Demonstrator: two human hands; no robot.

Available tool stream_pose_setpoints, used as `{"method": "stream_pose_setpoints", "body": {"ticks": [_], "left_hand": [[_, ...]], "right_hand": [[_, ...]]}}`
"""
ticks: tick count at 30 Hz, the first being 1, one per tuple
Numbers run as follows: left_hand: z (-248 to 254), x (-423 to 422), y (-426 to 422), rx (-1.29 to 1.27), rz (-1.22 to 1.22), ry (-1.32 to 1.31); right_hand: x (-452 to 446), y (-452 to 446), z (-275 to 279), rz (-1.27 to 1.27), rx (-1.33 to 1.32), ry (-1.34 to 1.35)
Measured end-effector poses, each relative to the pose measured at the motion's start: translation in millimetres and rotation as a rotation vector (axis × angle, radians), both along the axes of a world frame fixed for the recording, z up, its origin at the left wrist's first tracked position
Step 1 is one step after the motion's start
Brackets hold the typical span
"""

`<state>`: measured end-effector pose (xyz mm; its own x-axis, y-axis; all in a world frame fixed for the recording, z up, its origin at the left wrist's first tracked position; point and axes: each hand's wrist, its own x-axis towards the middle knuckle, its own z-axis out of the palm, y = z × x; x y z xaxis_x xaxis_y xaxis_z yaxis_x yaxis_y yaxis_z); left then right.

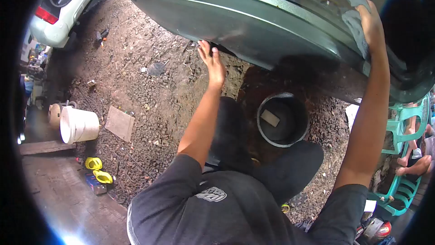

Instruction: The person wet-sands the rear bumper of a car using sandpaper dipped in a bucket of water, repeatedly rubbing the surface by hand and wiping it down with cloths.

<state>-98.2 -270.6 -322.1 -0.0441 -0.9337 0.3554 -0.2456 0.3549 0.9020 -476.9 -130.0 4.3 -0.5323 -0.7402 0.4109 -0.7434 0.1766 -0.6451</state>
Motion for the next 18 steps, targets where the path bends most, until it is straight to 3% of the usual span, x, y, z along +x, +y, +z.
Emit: {"method": "stream_pose_setpoints", "body": {"ticks": [3,4,7,9,12,18], "left_hand": [[10,36,-71,0.107,0.028,0.233],[8,48,-102,0.132,-0.025,0.451],[12,48,-103,0.058,0.043,0.278],[20,8,-57,0.083,0.103,0.248],[12,-38,27,0.050,0.006,0.115],[13,16,-34,0.078,0.018,0.030]], "right_hand": [[-2,-2,1,-0.039,-0.008,-0.009],[4,-2,3,-0.065,0.019,-0.013],[11,-7,6,-0.127,0.046,0.021],[10,-4,8,-0.155,0.049,0.056],[13,-3,10,-0.140,0.064,0.077],[1,1,1,-0.045,-0.011,0.010]]}}
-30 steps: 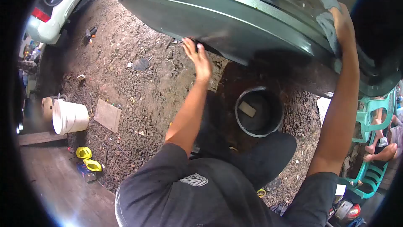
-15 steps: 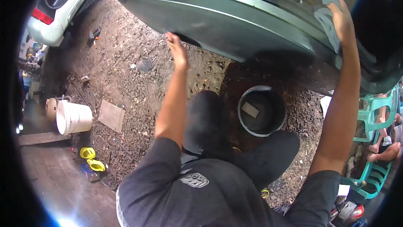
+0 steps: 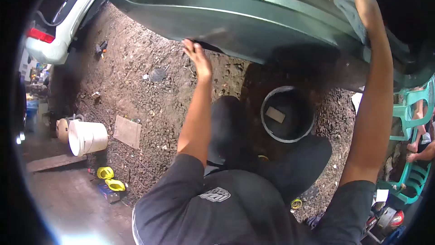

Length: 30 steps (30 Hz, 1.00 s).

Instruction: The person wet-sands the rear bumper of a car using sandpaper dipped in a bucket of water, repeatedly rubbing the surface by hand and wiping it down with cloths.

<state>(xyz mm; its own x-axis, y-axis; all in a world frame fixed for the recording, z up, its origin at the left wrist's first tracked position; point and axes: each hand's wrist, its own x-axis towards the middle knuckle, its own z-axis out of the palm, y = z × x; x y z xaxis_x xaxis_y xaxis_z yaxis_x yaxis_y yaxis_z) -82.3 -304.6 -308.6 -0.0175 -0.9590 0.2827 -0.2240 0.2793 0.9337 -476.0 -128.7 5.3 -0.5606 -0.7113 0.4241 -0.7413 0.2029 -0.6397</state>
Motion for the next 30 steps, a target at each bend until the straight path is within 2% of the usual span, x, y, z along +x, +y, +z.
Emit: {"method": "stream_pose_setpoints", "body": {"ticks": [2,4,5,8,10,11,12,14,15,18,20,24,26,28,30], "left_hand": [[-7,27,-31,-0.100,0.006,-0.118],[-16,8,-19,-0.097,0.063,-0.055],[-1,-4,4,-0.013,0.056,-0.073],[-12,-17,34,-0.092,-0.027,-0.135],[-27,8,-7,-0.133,-0.081,-0.068],[2,15,-17,0.069,-0.033,0.117],[-1,27,-41,0.035,-0.027,0.146],[18,28,-46,0.142,-0.025,0.356],[17,22,-44,0.127,-0.019,0.359],[11,-23,9,0.029,0.049,0.084],[17,-56,61,-0.020,0.013,0.049],[19,-61,121,-0.033,-0.216,-0.036],[31,-54,156,0.036,-0.374,0.050],[2,-57,196,-0.056,-0.577,-0.161],[-27,-66,250,0.195,-0.760,-0.019]], "right_hand": [[16,1,2,0.000,-0.022,-0.026],[7,3,0,0.039,-0.017,-0.115],[13,3,2,0.025,-0.010,-0.128],[10,2,2,0.046,-0.024,-0.130],[5,0,0,0.084,-0.034,-0.156],[2,1,0,0.102,-0.031,-0.189],[0,2,-1,0.122,-0.028,-0.222],[-5,-5,-1,0.015,-0.009,-0.184],[-6,-9,0,-0.038,-0.004,-0.165],[-10,-7,-2,-0.027,0.047,-0.026],[6,-10,4,-0.133,0.041,-0.042],[19,-5,6,-0.204,0.049,-0.059],[8,-4,4,-0.085,0.051,-0.089],[7,0,4,-0.042,0.063,-0.084],[16,1,8,-0.070,0.079,-0.041]]}}
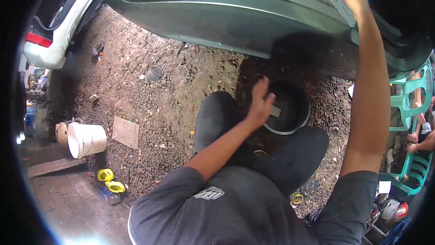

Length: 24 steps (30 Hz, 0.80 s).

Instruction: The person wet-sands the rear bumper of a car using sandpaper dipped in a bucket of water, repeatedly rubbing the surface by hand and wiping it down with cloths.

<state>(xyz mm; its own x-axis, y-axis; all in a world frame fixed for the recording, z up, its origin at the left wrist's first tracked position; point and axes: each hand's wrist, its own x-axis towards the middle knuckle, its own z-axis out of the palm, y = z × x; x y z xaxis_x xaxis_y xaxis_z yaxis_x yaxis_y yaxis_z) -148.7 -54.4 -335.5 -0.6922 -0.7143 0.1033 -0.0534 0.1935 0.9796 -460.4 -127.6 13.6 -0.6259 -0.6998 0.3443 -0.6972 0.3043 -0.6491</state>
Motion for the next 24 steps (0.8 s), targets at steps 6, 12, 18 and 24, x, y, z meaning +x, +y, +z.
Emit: {"method": "stream_pose_setpoints", "body": {"ticks": [6,12,18,24], "left_hand": [[4,8,29,-0.192,-0.040,-0.338],[115,43,-12,-0.277,0.077,0.148],[177,37,-27,-0.281,0.315,0.752],[137,82,-81,0.978,0.238,1.060]], "right_hand": [[-2,10,-4,0.025,-0.237,0.075],[67,79,9,0.198,-0.581,0.024],[232,83,-77,0.476,-0.223,-0.487],[195,53,-10,0.293,-0.378,0.054]]}}
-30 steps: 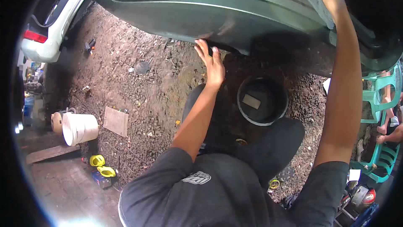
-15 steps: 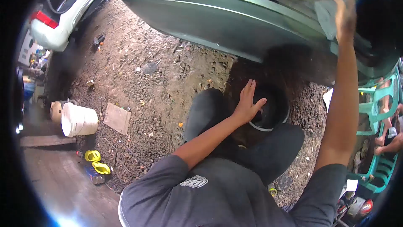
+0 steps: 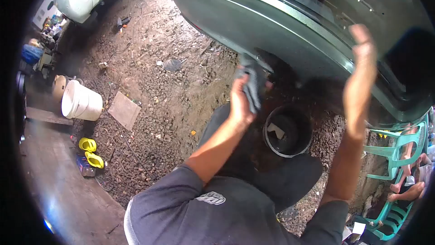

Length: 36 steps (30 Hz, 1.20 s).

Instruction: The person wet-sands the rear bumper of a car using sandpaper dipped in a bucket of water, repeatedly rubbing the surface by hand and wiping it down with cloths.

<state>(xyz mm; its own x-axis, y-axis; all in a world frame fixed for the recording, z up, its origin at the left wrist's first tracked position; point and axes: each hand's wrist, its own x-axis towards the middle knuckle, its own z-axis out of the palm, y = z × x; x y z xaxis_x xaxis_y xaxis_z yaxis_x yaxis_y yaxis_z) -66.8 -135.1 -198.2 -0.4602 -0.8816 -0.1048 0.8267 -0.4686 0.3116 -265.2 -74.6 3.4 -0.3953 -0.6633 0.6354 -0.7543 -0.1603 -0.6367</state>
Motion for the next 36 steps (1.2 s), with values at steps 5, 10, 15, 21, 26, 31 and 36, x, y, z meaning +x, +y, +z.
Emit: {"method": "stream_pose_setpoints", "body": {"ticks": [5,10,15,21,26,31,36], "left_hand": [[-66,76,-177,-0.159,0.434,-0.359],[-91,75,-321,-0.263,0.523,-0.390],[-120,-2,-273,-0.439,0.889,-1.240],[-102,-129,-65,-0.619,0.783,-1.164],[-99,-158,-31,-0.472,0.693,-1.028],[-127,-49,-214,-0.235,0.806,-0.976],[-116,2,-297,-0.204,0.717,-0.474]], "right_hand": [[-258,-5,19,-0.227,-0.033,0.309],[-272,0,-18,-0.512,0.233,0.777],[-246,3,-16,-0.552,0.414,0.690],[-262,6,-26,-0.552,0.405,0.893],[-290,12,-28,-0.548,0.395,1.110],[-274,8,-27,-0.630,0.352,1.222],[-263,3,-25,-0.677,0.278,1.251]]}}
